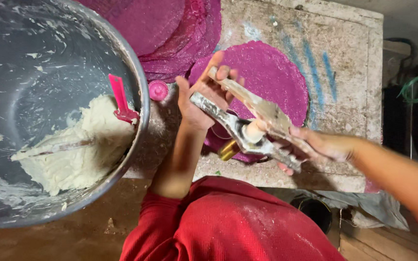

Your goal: The person scoops dough from a large basin into a handheld wooden press and squeezes the press to extrude flat round dough discs onto a pink mat. They arrange the finished discs on the mat and repeat the pressing cycle, filling the mat with discs.

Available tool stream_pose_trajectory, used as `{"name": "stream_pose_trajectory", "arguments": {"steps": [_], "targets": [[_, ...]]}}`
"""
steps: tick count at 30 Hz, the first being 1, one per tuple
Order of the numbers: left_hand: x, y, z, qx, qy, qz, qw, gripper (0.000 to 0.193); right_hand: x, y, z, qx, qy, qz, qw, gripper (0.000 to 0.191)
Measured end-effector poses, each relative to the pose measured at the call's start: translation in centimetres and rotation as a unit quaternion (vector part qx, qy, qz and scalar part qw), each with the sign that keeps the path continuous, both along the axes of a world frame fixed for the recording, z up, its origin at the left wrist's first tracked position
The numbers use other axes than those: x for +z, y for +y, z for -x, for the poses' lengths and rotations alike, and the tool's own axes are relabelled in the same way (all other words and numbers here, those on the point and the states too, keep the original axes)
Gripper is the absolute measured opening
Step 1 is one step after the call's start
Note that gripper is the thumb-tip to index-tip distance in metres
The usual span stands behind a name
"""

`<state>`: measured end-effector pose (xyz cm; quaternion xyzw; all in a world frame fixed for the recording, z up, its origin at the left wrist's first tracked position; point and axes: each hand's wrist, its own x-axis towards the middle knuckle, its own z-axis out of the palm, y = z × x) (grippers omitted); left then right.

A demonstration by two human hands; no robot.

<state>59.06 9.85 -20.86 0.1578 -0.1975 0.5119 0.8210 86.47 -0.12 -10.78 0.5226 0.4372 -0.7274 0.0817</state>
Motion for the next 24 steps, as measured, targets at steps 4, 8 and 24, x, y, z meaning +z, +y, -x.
{"name": "stream_pose_trajectory", "arguments": {"steps": [4, 8, 24], "targets": [[-1.3, 1.3, 0.0, 0.035, -0.056, 0.067, 0.996, 0.038, 0.6, 2.0, 0.7, 0.0, -0.055, -0.052, 0.997, 0.088], [-2.8, 2.3, 0.8, 0.077, -0.067, 0.087, 0.991, 0.025, -0.4, 2.8, 2.4, 0.032, -0.112, -0.173, 0.978, 0.093], [-6.1, 3.3, -2.4, 0.105, -0.085, 0.072, 0.988, 0.02, 1.1, 1.1, 4.9, 0.031, -0.265, -0.243, 0.932, 0.077]]}}
